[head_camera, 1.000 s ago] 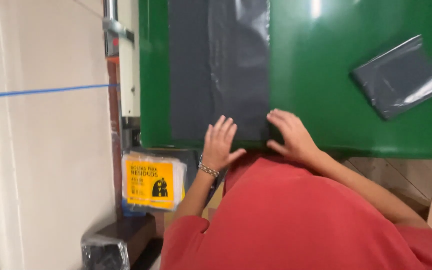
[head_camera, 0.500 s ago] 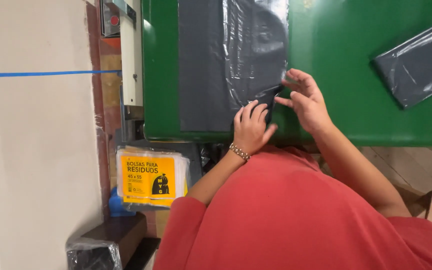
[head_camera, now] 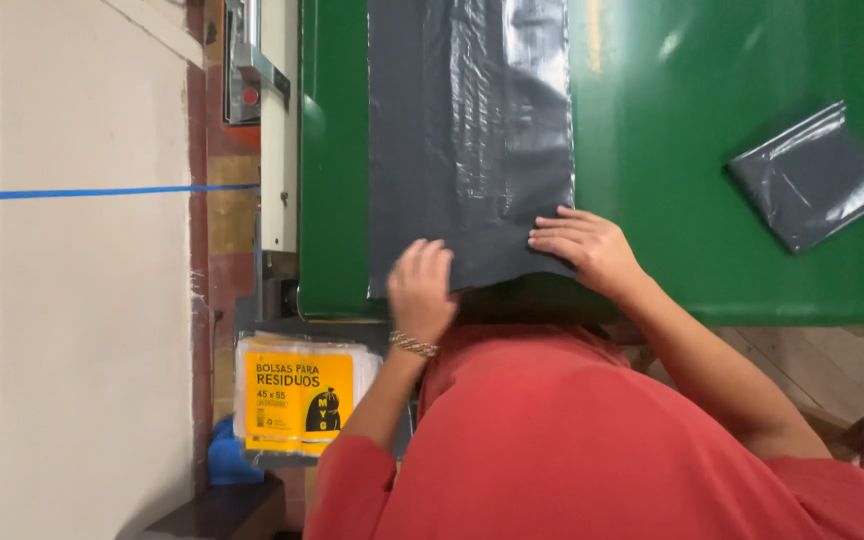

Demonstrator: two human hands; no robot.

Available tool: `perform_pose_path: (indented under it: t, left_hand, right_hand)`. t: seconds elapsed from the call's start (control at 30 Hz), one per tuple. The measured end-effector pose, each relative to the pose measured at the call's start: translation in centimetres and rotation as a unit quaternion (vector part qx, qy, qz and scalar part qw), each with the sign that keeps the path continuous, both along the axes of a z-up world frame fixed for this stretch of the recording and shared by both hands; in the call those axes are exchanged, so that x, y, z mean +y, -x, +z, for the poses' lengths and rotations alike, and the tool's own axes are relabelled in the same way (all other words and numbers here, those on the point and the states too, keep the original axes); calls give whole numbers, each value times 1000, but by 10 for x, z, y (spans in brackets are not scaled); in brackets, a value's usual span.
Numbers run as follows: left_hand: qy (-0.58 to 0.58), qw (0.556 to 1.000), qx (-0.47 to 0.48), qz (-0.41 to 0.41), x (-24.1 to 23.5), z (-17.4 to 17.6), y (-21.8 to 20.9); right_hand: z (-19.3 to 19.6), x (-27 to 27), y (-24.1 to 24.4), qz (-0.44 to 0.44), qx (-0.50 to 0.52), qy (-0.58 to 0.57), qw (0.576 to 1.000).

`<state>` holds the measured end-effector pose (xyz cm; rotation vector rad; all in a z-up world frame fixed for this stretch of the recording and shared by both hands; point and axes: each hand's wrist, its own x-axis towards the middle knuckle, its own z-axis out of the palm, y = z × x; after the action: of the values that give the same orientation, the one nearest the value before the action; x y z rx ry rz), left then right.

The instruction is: Folding plastic bags on a conveyor belt and stacking them into a plastic crate.

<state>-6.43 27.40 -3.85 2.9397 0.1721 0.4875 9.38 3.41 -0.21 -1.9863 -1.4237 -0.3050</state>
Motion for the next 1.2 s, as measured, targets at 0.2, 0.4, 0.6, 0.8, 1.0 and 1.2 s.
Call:
perform_pose_path:
  t: [0.2, 0.4, 0.6, 0.8, 1.0, 1.2]
  left_hand:
    - [-125, 984, -116, 56, 75, 24, 16]
    - [-9, 986, -152, -73, 85, 59, 28]
    - [373, 924, 41, -77, 99, 92, -7]
    - [366, 928, -23, -66, 142, 46, -167]
    - [233, 972, 4, 24, 172, -16, -296]
    - [171, 984, 16, 58, 172, -36, -320]
  right_hand:
    - [20, -2, 7, -21, -22, -14, 999]
    - [33, -30, 24, -40, 27, -15, 999]
    - [-8, -72, -1, -118, 408, 79, 902]
    - [12, -16, -130, -160, 476, -19, 865]
    - [-44, 37, -260, -177, 462, -82, 865]
    - [-71, 43, -294, -363, 355, 79, 857]
